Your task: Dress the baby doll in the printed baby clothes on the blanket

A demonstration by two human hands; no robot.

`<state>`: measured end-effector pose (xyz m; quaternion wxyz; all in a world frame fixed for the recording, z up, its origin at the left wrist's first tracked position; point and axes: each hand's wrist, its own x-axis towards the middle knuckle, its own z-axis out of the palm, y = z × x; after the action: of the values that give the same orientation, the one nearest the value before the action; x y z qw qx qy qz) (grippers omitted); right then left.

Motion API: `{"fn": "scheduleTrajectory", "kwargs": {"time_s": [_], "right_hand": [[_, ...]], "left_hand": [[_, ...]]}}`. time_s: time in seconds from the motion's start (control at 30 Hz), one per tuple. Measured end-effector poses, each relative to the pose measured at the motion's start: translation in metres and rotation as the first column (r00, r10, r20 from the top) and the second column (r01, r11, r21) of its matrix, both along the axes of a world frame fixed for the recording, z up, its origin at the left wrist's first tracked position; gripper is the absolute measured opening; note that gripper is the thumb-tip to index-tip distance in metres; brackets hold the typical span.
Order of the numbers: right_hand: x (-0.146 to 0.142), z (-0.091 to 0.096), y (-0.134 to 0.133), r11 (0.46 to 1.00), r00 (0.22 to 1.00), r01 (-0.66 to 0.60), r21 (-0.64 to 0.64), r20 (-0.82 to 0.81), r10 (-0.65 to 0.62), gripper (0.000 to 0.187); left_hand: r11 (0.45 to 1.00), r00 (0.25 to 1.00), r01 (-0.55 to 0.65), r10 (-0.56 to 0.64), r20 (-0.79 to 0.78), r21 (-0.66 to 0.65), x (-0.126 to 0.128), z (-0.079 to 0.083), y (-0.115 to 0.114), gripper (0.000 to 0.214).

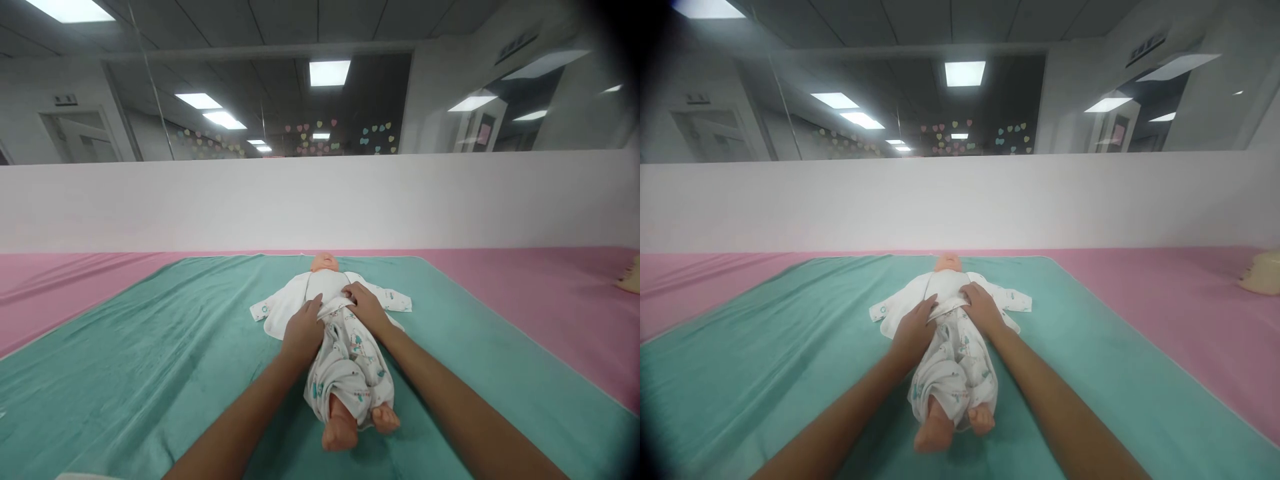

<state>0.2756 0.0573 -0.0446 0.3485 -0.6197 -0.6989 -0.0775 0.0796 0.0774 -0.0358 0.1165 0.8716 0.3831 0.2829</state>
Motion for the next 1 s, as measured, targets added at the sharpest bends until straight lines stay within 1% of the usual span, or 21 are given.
{"fn": "scheduleTrajectory", "kwargs": {"time_s": [0.07, 0.17, 0.2, 0.23, 0.3, 0.33, 0.37, 0.4, 0.47, 0.57, 0.6, 0.67, 0.77, 0.83, 0.93, 1.0], "right_hand": [[0.004, -0.009, 0.003, 0.999, 0.994, -0.037, 0.007, -0.105, 0.037, 0.042], [0.009, -0.018, 0.005, 0.988, 0.971, -0.13, -0.078, -0.21, 0.111, 0.059], [0.01, -0.019, 0.005, 0.981, 0.963, -0.154, -0.118, -0.239, 0.122, 0.062], [0.012, -0.019, 0.005, 0.974, 0.959, -0.17, -0.153, -0.255, 0.127, 0.065], [0.014, -0.017, 0.003, 0.968, 0.962, -0.167, -0.189, -0.249, 0.117, 0.067], [0.015, -0.015, 0.002, 0.969, 0.966, -0.156, -0.193, -0.233, 0.109, 0.066], [0.016, -0.012, 0.001, 0.971, 0.971, -0.144, -0.193, -0.217, 0.101, 0.063], [0.017, -0.009, -0.001, 0.973, 0.974, -0.133, -0.189, -0.205, 0.093, 0.059], [0.02, -0.002, -0.003, 0.976, 0.976, -0.125, -0.177, -0.201, 0.088, 0.05], [0.024, 0.006, -0.002, 0.981, 0.963, -0.139, -0.134, -0.251, 0.102, 0.037], [0.026, 0.007, 0.0, 0.984, 0.956, -0.139, -0.114, -0.276, 0.103, 0.033], [0.029, 0.008, 0.007, 0.99, 0.933, -0.117, -0.076, -0.349, 0.083, 0.025], [0.036, 0.002, 0.025, 0.997, 0.886, -0.055, -0.046, -0.463, 0.028, 0.018], [0.04, -0.005, 0.038, 0.999, 0.86, -0.014, -0.048, -0.51, -0.012, 0.02], [0.043, -0.02, 0.052, 0.997, 0.828, 0.043, -0.071, -0.556, -0.076, 0.028], [0.044, -0.028, 0.056, 0.995, 0.814, 0.059, -0.077, -0.573, -0.092, 0.032]], "left_hand": [[0.999, 1.0, 0.005, -0.005, 0.0, 0.041, -0.002, 0.002, 0.005, 0.054], [0.994, 1.0, -0.005, 0.002, 0.028, 0.107, -0.003, 0.002, 0.018, 0.049], [0.995, 0.999, -0.008, 0.003, 0.046, 0.095, -0.003, 0.002, 0.024, 0.05], [0.999, 0.998, 0.0, -0.003, 0.059, 0.05, -0.003, 0.001, 0.031, 0.053], [0.994, 0.997, 0.046, -0.04, 0.063, -0.102, -0.002, 0.001, 0.043, 0.061], [0.982, 0.996, 0.073, -0.064, 0.057, -0.174, -0.002, 0.002, 0.048, 0.064], [0.971, 0.995, 0.092, -0.084, 0.045, -0.219, -0.001, 0.003, 0.053, 0.067], [0.968, 0.995, 0.103, -0.099, 0.03, -0.227, 0.0, 0.004, 0.056, 0.067], [0.982, 0.994, 0.102, -0.105, -0.012, -0.156, 0.003, 0.008, 0.062, 0.061], [0.996, 0.992, 0.088, -0.087, -0.095, 0.013, 0.01, 0.014, 0.069, 0.044], [0.995, 0.99, 0.083, -0.076, -0.119, 0.051, 0.013, 0.016, 0.072, 0.04], [0.994, 0.988, 0.066, -0.053, -0.143, 0.086, 0.018, 0.021, 0.08, 0.036], [0.996, 0.991, 0.033, -0.022, -0.129, 0.079, 0.025, 0.025, 0.092, 0.031], [0.997, 0.994, 0.014, -0.006, -0.107, 0.07, 0.027, 0.024, 0.097, 0.028], [0.999, 1.0, 0.009, -0.008, -0.019, 0.037, 0.023, 0.015, 0.097, 0.023], [1.0, 0.999, 0.009, -0.009, 0.049, 0.003, 0.015, 0.007, 0.093, 0.022]]}}
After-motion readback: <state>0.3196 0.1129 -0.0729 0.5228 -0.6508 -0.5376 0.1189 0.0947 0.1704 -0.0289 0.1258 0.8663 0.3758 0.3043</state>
